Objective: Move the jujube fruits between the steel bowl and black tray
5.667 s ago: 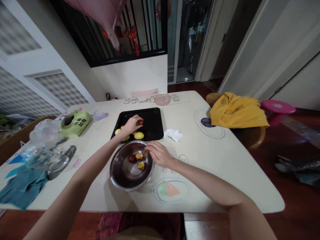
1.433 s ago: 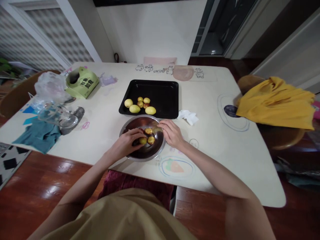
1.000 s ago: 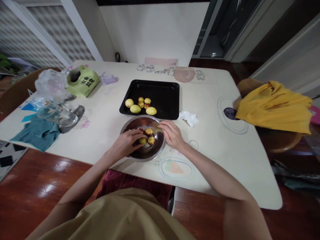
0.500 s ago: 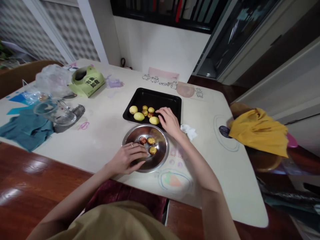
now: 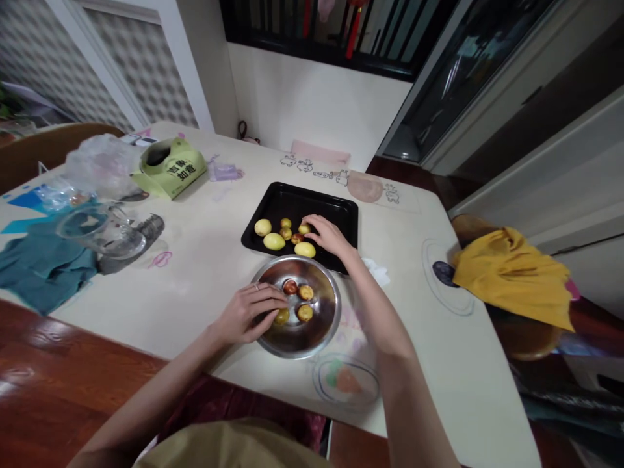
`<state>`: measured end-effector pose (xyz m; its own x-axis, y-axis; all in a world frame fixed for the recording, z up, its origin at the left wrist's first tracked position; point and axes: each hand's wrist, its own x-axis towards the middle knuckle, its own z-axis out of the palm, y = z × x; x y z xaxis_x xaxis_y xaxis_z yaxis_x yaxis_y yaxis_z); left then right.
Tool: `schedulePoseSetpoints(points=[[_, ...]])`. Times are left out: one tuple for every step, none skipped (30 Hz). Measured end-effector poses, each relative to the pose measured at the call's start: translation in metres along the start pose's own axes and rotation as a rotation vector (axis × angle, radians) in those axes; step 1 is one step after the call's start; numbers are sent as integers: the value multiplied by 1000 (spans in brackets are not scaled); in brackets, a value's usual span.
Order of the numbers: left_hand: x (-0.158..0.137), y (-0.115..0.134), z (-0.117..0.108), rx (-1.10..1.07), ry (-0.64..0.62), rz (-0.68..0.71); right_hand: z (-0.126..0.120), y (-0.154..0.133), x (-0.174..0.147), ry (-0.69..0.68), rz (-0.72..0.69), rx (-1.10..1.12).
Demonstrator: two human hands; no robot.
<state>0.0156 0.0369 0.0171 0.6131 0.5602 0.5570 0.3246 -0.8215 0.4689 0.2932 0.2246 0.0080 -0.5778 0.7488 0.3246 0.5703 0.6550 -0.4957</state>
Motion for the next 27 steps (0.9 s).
schedulePoseSetpoints(points=[[-1,-1,0,-15,8,5,0,0,-1,-1,10,13],[-2,-1,1,-30,18,11,1,-1,-3,-8,21,22],[-4,-2,1,-43,28,17,2,-1,-3,-17,30,27],[-5,-2,2,-52,38,24,2,-1,-4,-24,39,27],[-6,-2,2,-58,46,34,3,0,-5,-27,45,21],[-7,-2,2,-60,52,48,4,1,-5,-24,47,12],[-7,-2,2,-57,55,64,4,2,-6,-19,46,4],[-7,-3,2,-51,57,80,3,3,-8,-12,44,-4],[-7,-3,2,-46,57,94,2,3,-10,-7,43,-11],[-7,-4,1,-42,59,107,0,2,-13,0,43,-17],[-7,-4,1,-38,62,116,-4,-1,-16,12,43,-21],[-7,-4,1,-35,65,121,-8,-5,-21,29,44,-19],[-7,-5,1,-35,68,121,-13,-12,-27,53,47,-11],[-7,-5,1,-37,72,119,-18,-21,-34,85,50,8],[-7,-5,1,-39,74,114,-24,-32,-42,116,55,34],[-7,-6,1,-41,75,111,-30,-45,-51,145,62,67],[-8,-6,2,-43,77,111,-35,-59,-61,169,69,104],[-8,-6,2,-43,82,115,-40,-74,-70,179,76,138],[-9,-6,2,-42,90,122,-43,-89,-80,180,73,169],[-9,-7,2,-42,96,128,-44,-103,-89,154,68,190],[-10,-7,2,-42,101,133,-43,-115,-97,129,57,208],[-10,-7,3,-43,104,135,-41,-126,-103,96,34,227],[-11,-8,3,-45,104,135,-37,-135,-108,59,14,244],[-11,-8,3,-47,104,133,-32,-141,-112,22,-9,260],[-12,-9,4,-49,107,131,-26,-146,-115,-13,-33,275],[-12,-9,4,-50,113,131,-20,-149,-116,-43,-51,286],[-12,-9,4,-50,121,133,-13,-150,-116,-68,-68,293]])
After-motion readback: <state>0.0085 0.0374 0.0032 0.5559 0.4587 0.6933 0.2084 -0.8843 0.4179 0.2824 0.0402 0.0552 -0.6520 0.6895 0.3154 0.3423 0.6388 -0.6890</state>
